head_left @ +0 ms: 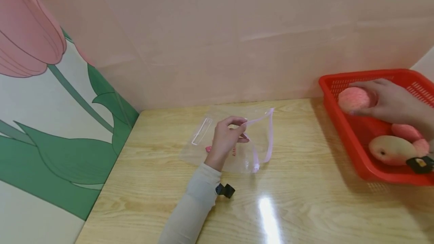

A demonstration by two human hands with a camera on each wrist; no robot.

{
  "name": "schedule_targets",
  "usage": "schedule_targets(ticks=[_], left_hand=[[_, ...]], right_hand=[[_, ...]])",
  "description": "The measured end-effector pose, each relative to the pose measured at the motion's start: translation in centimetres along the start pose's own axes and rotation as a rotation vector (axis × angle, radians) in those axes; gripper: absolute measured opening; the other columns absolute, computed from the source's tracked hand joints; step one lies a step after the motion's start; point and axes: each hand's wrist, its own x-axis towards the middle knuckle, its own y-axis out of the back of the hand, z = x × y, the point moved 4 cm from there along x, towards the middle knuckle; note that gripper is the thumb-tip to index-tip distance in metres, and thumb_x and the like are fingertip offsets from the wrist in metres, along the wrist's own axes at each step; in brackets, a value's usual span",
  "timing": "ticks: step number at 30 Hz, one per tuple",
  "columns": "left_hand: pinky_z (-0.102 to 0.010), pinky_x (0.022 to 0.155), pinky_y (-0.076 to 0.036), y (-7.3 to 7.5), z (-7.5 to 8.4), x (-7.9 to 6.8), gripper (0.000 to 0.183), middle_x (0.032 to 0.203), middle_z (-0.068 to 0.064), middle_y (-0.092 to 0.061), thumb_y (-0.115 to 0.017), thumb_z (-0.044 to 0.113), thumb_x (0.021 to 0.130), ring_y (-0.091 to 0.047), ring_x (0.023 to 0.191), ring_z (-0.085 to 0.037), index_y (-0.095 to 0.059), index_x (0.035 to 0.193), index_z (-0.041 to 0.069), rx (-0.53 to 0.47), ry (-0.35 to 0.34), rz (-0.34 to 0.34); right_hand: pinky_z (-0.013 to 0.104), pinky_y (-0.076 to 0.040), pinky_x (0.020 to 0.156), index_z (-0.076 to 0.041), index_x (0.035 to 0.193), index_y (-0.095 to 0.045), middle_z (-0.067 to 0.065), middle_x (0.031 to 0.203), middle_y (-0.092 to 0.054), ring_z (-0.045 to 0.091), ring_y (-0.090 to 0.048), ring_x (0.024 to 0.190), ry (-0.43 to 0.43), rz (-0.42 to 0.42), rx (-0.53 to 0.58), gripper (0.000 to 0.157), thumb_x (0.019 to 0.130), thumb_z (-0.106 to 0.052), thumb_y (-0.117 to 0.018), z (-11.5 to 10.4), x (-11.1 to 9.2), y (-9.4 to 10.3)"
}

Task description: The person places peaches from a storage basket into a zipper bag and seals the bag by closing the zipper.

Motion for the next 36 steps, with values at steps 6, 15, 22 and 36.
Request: schedule_targets(ticks=[6, 15, 22, 36], left_hand=[[-0.037, 0.067, -0.066, 0.0, 0.1, -0.2, 0.017, 0.095, -0.009, -0.062, -0.066, 0.001, 0.093, -0.066, 0.059, -0.016, -0.071, 0.108, 0.0, -0.006, 0.021, 0.028], [-0.033, 0.064, -0.065, 0.1, -0.1, 0.0, 0.015, 0.095, -0.01, -0.065, -0.065, 0.0, 0.092, -0.066, 0.056, -0.013, -0.072, 0.105, 0.0, 0.004, 0.008, 0.044], [-0.032, 0.064, -0.065, 0.1, 0.1, 0.0, 0.014, 0.096, -0.01, -0.065, -0.066, 0.001, 0.091, -0.067, 0.058, -0.014, -0.073, 0.103, 0.004, 0.007, 0.022, 0.052], [-0.031, 0.064, -0.065, -0.2, -0.1, 0.1, 0.014, 0.095, -0.009, -0.063, -0.067, 0.001, 0.092, -0.067, 0.06, -0.014, -0.072, 0.105, 0.003, -0.011, 0.024, 0.029]], right_hand=[[0.048, -0.044, 0.077, -0.036, 0.149, -0.043, 0.013, 0.134, -0.053, 0.035, -0.042, 0.109, -0.042, 0.027, -0.012, 0.093, 0.068, -0.066, -0.08, -0.6, -0.2, 0.9], [0.07, -0.036, 0.09, -0.022, 0.155, -0.033, 0.027, 0.145, -0.038, 0.047, -0.031, 0.121, 0.029, 0.057, -0.076, 0.097, 0.077, -0.055, -0.079, -1.6, -0.5, 0.6], [0.079, -0.039, 0.087, -0.017, 0.156, -0.031, 0.03, 0.146, -0.035, 0.049, -0.03, 0.122, 0.054, 0.072, -0.124, 0.098, 0.077, -0.05, -0.081, -2.5, -0.6, 0.5], [0.066, -0.038, 0.091, -0.019, 0.154, -0.036, 0.025, 0.146, -0.04, 0.045, -0.036, 0.124, 0.13, 0.116, -0.044, 0.093, 0.078, -0.045, -0.083, -5.5, -1.5, 1.1]])
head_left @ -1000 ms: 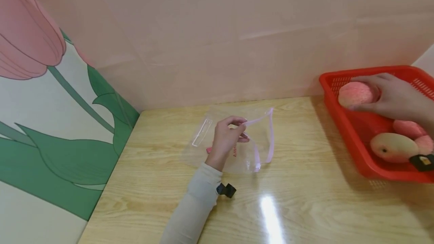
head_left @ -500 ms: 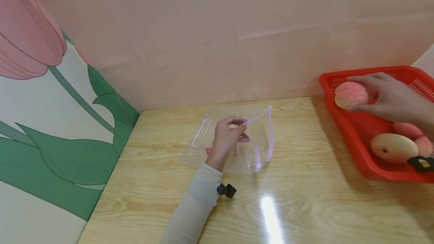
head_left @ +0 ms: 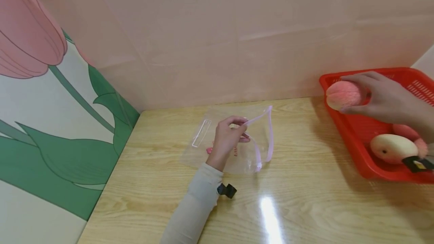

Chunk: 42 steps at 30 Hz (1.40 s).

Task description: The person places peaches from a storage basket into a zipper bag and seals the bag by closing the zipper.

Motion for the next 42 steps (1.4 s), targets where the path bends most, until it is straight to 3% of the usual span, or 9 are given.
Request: schedule_targets(ticks=[6, 13, 23, 29, 35, 42], left_hand=[[-0.032, 0.067, -0.065, -0.1, 0.0, 0.0, 0.016, 0.098, -0.009, -0.061, -0.065, 0.0, 0.093, -0.068, 0.066, -0.014, -0.07, 0.108, 0.004, -0.024, 0.009, -0.041], [-0.032, 0.069, -0.065, 0.0, 0.1, -0.1, 0.016, 0.104, -0.011, -0.061, -0.064, 0.002, 0.094, -0.068, 0.068, -0.014, -0.07, 0.109, 0.006, -0.017, 0.022, -0.052], [-0.032, 0.069, -0.066, -0.1, 0.4, -0.1, 0.026, 0.105, -0.01, -0.061, -0.064, 0.0, 0.094, -0.067, 0.066, -0.014, -0.066, 0.119, 0.002, -0.018, -0.013, -0.049], [-0.033, 0.068, -0.065, -0.1, 0.3, 0.1, 0.023, 0.104, -0.009, -0.061, -0.065, -0.001, 0.093, -0.067, 0.065, -0.014, -0.068, 0.114, 0.007, -0.019, 0.002, -0.034], [-0.033, 0.068, -0.066, 0.0, 0.3, 0.2, 0.021, 0.103, -0.009, -0.06, -0.065, -0.001, 0.092, -0.066, 0.065, -0.015, -0.068, 0.112, 0.008, -0.02, -0.001, -0.021], [-0.032, 0.069, -0.066, 0.0, 0.3, 0.1, 0.021, 0.103, -0.009, -0.06, -0.064, 0.0, 0.093, -0.066, 0.066, -0.014, -0.068, 0.113, 0.005, -0.019, 0.002, -0.033]], right_hand=[[0.063, -0.044, 0.085, -0.022, 0.152, -0.04, 0.021, 0.146, -0.039, 0.043, -0.038, 0.121, 0.023, -0.005, 0.003, 0.091, 0.076, -0.044, -0.085, -2.5, -0.2, 0.3], [0.032, -0.045, 0.072, -0.02, 0.147, -0.047, 0.018, 0.142, -0.047, 0.035, -0.047, 0.114, 0.091, -0.004, -0.007, 0.091, 0.07, -0.039, -0.09, -6.0, -0.7, -0.4], [0.044, -0.053, 0.072, -0.019, 0.147, -0.045, 0.02, 0.142, -0.044, 0.035, -0.054, 0.104, 0.093, -0.045, -0.002, 0.093, 0.07, -0.043, -0.089, -8.4, -1.0, -1.5], [0.046, -0.052, 0.075, -0.018, 0.146, -0.046, 0.018, 0.14, -0.046, 0.032, -0.056, 0.101, 0.113, -0.047, 0.031, 0.091, 0.07, -0.044, -0.089, -9.5, -1.4, -1.9], [0.056, -0.056, 0.08, -0.015, 0.145, -0.048, 0.019, 0.139, -0.047, 0.036, -0.056, 0.107, 0.11, -0.065, 0.063, 0.091, 0.069, -0.04, -0.091, -10.8, -1.9, -3.2], [0.037, -0.054, 0.07, -0.015, 0.143, -0.05, 0.017, 0.137, -0.05, 0.028, -0.058, 0.098, 0.155, -0.053, 0.099, 0.088, 0.069, -0.041, -0.09, -11.7, -2.5, -5.2]])
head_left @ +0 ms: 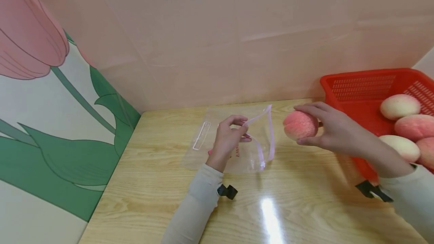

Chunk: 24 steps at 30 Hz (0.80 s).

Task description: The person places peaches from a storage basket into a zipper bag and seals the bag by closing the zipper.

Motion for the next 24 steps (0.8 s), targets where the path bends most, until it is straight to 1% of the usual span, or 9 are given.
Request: schedule_targets(ticks=[1, 5, 10, 15, 18, 24], left_hand=[[-0.032, 0.069, -0.066, 0.0, 0.0, 0.0, 0.02, 0.103, -0.009, -0.06, -0.064, 0.001, 0.093, -0.066, 0.067, -0.014, -0.068, 0.113, 0.004, 0.002, 0.001, -0.001], [-0.032, 0.069, -0.066, 0.0, 0.0, 0.0, 0.017, 0.103, -0.009, -0.06, -0.065, 0.002, 0.094, -0.067, 0.067, -0.015, -0.069, 0.11, 0.006, 0.01, 0.002, -0.002], [-0.033, 0.069, -0.066, 0.0, 0.0, 0.0, 0.017, 0.102, -0.01, -0.06, -0.064, 0.001, 0.094, -0.067, 0.066, -0.015, -0.069, 0.109, 0.006, 0.009, -0.006, -0.003], [-0.033, 0.068, -0.066, -0.1, 0.1, -0.1, 0.016, 0.099, -0.009, -0.06, -0.065, 0.0, 0.093, -0.067, 0.064, -0.014, -0.069, 0.107, 0.006, 0.005, -0.014, -0.003], [-0.033, 0.068, -0.066, -0.1, 0.1, -0.1, 0.016, 0.098, -0.007, -0.059, -0.065, 0.0, 0.093, -0.066, 0.064, -0.014, -0.069, 0.108, 0.005, -0.008, -0.018, -0.008], [-0.034, 0.067, -0.066, 0.0, 0.0, 0.0, 0.016, 0.096, -0.006, -0.058, -0.064, -0.001, 0.093, -0.065, 0.063, -0.014, -0.069, 0.107, 0.004, -0.025, -0.023, -0.009]], right_hand=[[0.036, -0.054, 0.07, -0.015, 0.144, -0.049, 0.017, 0.138, -0.049, 0.028, -0.058, 0.098, 0.002, -0.005, 0.011, 0.088, 0.07, -0.042, -0.089, 0.0, 0.0, -0.2], [0.034, -0.054, 0.071, -0.018, 0.145, -0.048, 0.015, 0.142, -0.047, 0.027, -0.058, 0.1, -0.034, -0.026, 0.067, 0.088, 0.072, -0.045, -0.087, 0.0, 0.0, -1.2], [0.032, -0.054, 0.07, -0.017, 0.145, -0.047, 0.015, 0.141, -0.047, 0.027, -0.058, 0.099, -0.044, -0.032, 0.097, 0.088, 0.073, -0.046, -0.086, 0.4, 0.0, -2.5], [0.03, -0.054, 0.07, -0.016, 0.145, -0.048, 0.016, 0.14, -0.048, 0.028, -0.061, 0.099, -0.055, -0.022, 0.113, 0.088, 0.072, -0.048, -0.086, 0.6, 0.2, -3.8], [0.03, -0.054, 0.069, -0.015, 0.145, -0.048, 0.019, 0.14, -0.048, 0.03, -0.06, 0.099, -0.052, -0.03, 0.114, 0.089, 0.072, -0.048, -0.086, 0.6, 0.3, -4.3], [0.031, -0.054, 0.071, -0.014, 0.145, -0.049, 0.02, 0.139, -0.05, 0.032, -0.058, 0.102, -0.04, -0.032, 0.139, 0.089, 0.072, -0.047, -0.087, 0.5, 0.6, -5.3]])
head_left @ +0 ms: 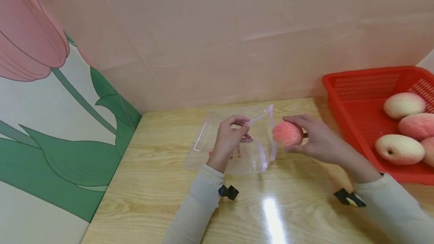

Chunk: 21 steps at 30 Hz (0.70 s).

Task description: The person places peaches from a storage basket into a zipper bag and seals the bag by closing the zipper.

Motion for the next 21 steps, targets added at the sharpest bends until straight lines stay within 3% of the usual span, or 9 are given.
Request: schedule_targets(ticks=[5, 12, 21], left_hand=[[-0.034, 0.067, -0.066, -0.1, 0.0, -0.1, 0.015, 0.095, -0.006, -0.058, -0.064, -0.001, 0.093, -0.066, 0.063, -0.014, -0.07, 0.107, 0.004, 0.003, 0.005, 0.0], [-0.034, 0.068, -0.066, -0.3, 0.0, -0.2, 0.014, 0.096, -0.007, -0.058, -0.065, 0.0, 0.093, -0.066, 0.064, -0.014, -0.07, 0.105, 0.004, 0.007, 0.012, 0.008], [-0.035, 0.068, -0.066, -0.7, 0.0, -0.3, 0.013, 0.096, -0.008, -0.059, -0.066, 0.002, 0.093, -0.068, 0.066, -0.016, -0.07, 0.104, 0.005, 0.025, -0.003, 0.021]], right_hand=[[0.033, -0.053, 0.074, -0.013, 0.143, -0.051, 0.018, 0.137, -0.053, 0.029, -0.059, 0.101, 0.02, 0.009, 0.004, 0.086, 0.071, -0.04, -0.089, -0.2, 0.2, -0.8], [0.046, -0.056, 0.083, -0.009, 0.142, -0.051, 0.016, 0.132, -0.057, 0.03, -0.06, 0.103, 0.03, 0.008, 0.026, 0.086, 0.069, -0.031, -0.091, -0.8, 0.5, -2.1], [0.039, -0.055, 0.082, -0.005, 0.132, -0.051, 0.012, 0.122, -0.061, 0.025, -0.059, 0.099, 0.02, 0.015, 0.129, 0.081, 0.067, -0.03, -0.093, -1.0, 1.1, -3.9]])
